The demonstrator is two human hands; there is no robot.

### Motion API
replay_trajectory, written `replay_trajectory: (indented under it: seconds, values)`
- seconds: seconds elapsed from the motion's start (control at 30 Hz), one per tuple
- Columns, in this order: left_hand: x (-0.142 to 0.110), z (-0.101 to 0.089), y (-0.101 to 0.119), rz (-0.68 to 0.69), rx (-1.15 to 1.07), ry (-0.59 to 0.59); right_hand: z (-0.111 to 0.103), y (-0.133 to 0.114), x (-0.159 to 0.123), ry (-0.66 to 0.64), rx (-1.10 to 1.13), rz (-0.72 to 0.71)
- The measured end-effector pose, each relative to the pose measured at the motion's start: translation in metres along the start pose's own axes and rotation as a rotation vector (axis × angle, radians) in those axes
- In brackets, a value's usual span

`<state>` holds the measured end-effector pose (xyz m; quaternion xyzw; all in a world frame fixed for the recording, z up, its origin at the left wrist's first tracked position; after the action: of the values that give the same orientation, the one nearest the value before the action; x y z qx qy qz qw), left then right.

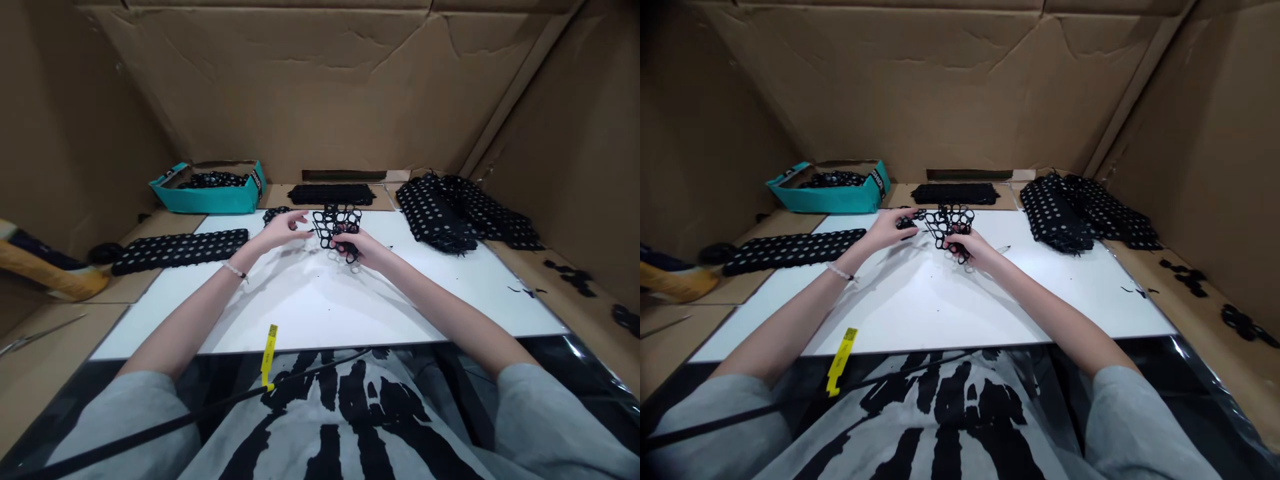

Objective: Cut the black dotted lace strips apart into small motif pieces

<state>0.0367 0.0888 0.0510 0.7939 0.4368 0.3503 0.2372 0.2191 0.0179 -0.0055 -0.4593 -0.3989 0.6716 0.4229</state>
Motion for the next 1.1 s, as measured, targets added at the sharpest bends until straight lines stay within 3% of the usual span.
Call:
replay_trajectory:
  seconds: [0.1,0.13,0.2,0.27,0.37,0.47,0.57,0.7,0.87,1.0,1.1]
  values:
    - [-0.014,0.057,0.029,-0.081,-0.465,-0.351,0.014,-0.010,-0.006,-0.126,-0.084,-0.029]
    - [-0.017,0.068,0.038,-0.109,-0.590,-0.396,0.016,-0.014,-0.007,-0.158,-0.112,-0.044]
    - [-0.016,0.076,0.041,-0.172,-0.744,-0.335,0.012,-0.020,-0.006,-0.170,-0.131,-0.050]
    - [-0.010,0.069,0.029,-0.239,-0.783,-0.186,-0.009,-0.027,-0.001,-0.094,-0.109,-0.052]
    - [0.003,0.047,0.002,-0.327,-0.707,-0.016,-0.061,-0.046,0.007,0.115,-0.148,-0.118]
    - [0.021,0.024,-0.018,-0.371,-0.587,0.032,-0.103,-0.060,0.017,0.189,-0.235,-0.086]
    - [0.049,0.009,-0.028,-0.356,-0.516,0.007,-0.133,-0.076,0.032,0.209,-0.288,0.015]
    - [0.103,-0.003,-0.042,-0.304,-0.477,-0.008,-0.150,-0.114,0.071,0.187,-0.341,0.027]
    - [0.163,-0.010,-0.081,-0.400,-0.453,0.059,-0.162,-0.150,0.139,0.256,-0.401,-0.020]
    - [0.178,-0.006,-0.107,-0.492,-0.427,0.129,-0.165,-0.150,0.181,0.371,-0.448,-0.037]
    - [0.178,0.002,-0.120,-0.538,-0.380,0.109,-0.172,-0.141,0.200,0.458,-0.485,-0.015]
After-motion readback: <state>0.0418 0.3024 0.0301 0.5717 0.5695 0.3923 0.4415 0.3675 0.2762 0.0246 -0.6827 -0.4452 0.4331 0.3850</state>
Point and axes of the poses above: each hand's wrist, its own x-axis towards the middle knuckle, its own z-axis out of the palm, y = z × x, the point moved 10 cm from there along x, towards the middle knuckle, and after that the axes turned 7 degrees about z, right-handed, at the moved point
